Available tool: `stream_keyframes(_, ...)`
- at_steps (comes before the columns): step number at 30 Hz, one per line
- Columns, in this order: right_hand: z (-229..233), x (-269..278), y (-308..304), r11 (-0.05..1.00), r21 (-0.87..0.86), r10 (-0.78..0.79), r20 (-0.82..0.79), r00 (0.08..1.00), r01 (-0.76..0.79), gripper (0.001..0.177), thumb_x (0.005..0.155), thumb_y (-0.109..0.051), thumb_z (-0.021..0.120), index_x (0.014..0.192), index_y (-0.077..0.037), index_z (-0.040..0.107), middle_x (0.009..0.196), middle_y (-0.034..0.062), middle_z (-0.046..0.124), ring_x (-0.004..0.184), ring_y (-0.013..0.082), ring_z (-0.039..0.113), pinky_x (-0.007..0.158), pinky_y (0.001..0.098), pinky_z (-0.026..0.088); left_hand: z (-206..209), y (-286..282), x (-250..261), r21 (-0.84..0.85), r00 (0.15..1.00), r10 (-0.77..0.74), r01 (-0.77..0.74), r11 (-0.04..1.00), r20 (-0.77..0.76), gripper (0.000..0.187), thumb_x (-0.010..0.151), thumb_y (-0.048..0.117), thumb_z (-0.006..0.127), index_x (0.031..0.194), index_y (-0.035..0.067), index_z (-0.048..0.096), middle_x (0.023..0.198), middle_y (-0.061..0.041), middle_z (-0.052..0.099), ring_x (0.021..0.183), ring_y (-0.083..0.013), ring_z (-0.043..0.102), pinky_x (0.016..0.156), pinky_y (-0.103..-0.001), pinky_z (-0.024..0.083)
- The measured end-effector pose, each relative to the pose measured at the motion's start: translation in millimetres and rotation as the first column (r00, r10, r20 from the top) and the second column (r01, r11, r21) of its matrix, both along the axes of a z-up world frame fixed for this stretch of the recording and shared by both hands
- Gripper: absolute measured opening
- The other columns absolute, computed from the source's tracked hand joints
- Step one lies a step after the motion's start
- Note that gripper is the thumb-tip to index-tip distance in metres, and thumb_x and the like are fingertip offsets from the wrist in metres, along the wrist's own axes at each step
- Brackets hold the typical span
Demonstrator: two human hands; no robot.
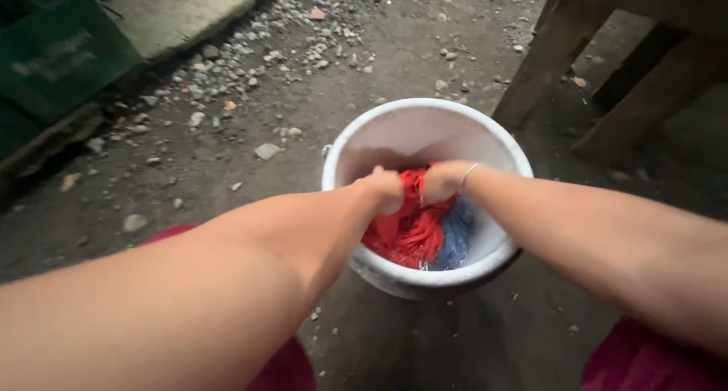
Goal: The person washes a red garment by hand in a bucket of soapy water, wrings it out, and places it on a hanger.
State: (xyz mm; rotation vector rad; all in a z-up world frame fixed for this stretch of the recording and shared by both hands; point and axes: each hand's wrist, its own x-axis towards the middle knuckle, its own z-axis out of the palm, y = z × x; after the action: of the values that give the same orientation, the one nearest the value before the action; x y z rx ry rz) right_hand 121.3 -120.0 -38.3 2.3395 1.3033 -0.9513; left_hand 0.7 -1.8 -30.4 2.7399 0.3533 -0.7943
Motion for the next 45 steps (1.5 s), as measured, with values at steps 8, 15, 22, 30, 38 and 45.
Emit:
stream_keyframes(8, -100.0, 7.2, -9.1, 0.955, -0.243, 0.152, -0.084, 0.985, -0.168, 0.062, 0.088, -0.055, 0.067, 0.127, -0.006, 0.07, 0.136, 0.0181, 0.065, 0.124, 0.0336, 0.062, 0.105, 0.0442, 0.049, -110.5, -7.0, 10.5, -0.024, 0.956, -0.208, 0.207, 0.978, -0.205, 0.044, 0.085, 0.014, 0.065, 0.128, 0.01, 0.068, 0.141, -0.018, 0.053, 0.128, -0.036, 0.057, 0.104, -0.045, 0.049)
stream_keyframes(15, -165.7, 25.6, 6.7, 0.932, -0.223, 0.284, -0.043, 0.958, -0.286, 0.045, 0.087, -0.042, 0.067, 0.109, -0.005, 0.08, 0.115, 0.0216, 0.074, 0.105, 0.0339, 0.071, 0.094, 0.0432, 0.055, -146.8, -11.5, 26.6, -0.055, 0.949, -0.202, 0.195, 0.979, -0.244, 0.043, 0.085, 0.018, 0.066, 0.127, 0.013, 0.07, 0.136, -0.015, 0.06, 0.125, -0.0323, 0.061, 0.102, -0.042, 0.05)
stream_keyframes(22, -140.9, 26.5, 19.5, 0.981, -0.053, 0.19, 0.03, 0.981, -0.188, 0.036, 0.066, -0.031, 0.086, 0.092, -0.008, 0.082, 0.098, 0.0183, 0.076, 0.091, 0.0314, 0.073, 0.083, 0.0419, 0.057, -146.9, 2.5, 30.9, -0.042, 0.952, -0.178, 0.173, 0.984, -0.249, 0.042, 0.085, 0.022, 0.068, 0.126, 0.017, 0.071, 0.131, -0.013, 0.067, 0.123, -0.0286, 0.064, 0.1, -0.04, 0.052)
stream_keyframes(30, 50.0, 39.2, 40.4, 0.966, -0.007, -0.257, -0.137, 0.957, 0.258, 0.037, 0.067, -0.023, 0.084, 0.094, 0.001, 0.077, 0.092, 0.0195, 0.074, 0.07, 0.029, 0.067, 0.062, 0.0447, 0.058, -91.5, 4.1, 52.2, -0.364, 0.91, 0.401, -0.341, 0.867, 0.103, 0.035, 0.088, 0.023, 0.061, 0.112, 0.005, 0.076, 0.117, -0.022, 0.073, 0.11, -0.0341, 0.071, 0.095, -0.043, 0.055)
stream_keyframes(38, 90.4, 31.8, 46.4, 0.948, 0.072, -0.307, -0.041, 0.951, 0.309, 0.032, 0.074, -0.023, 0.079, 0.098, -0.002, 0.074, 0.097, 0.0174, 0.072, 0.077, 0.0326, 0.071, 0.067, 0.0474, 0.06, 32.8, -15.5, 10.8, -0.551, 0.515, 0.794, -0.58, 0.6, 0.323, 0.046, 0.092, 0.034, 0.046, 0.121, 0.007, 0.07, 0.125, -0.021, 0.067, 0.12, -0.0416, 0.06, 0.103, -0.049, 0.046)
stream_keyframes(45, -65.7, 8.7, 7.1, 0.986, 0.105, 0.143, -0.114, 0.983, -0.131, 0.051, 0.084, -0.046, 0.073, 0.112, -0.003, 0.069, 0.114, 0.0241, 0.07, 0.102, 0.0366, 0.066, 0.09, 0.0445, 0.052, -40.0, -17.0, 1.8, -0.08, 0.995, 0.092, -0.095, 0.992, -0.037, 0.045, 0.088, 0.027, 0.059, 0.128, 0.005, 0.066, 0.133, -0.024, 0.061, 0.122, -0.039, 0.061, 0.1, -0.047, 0.05)
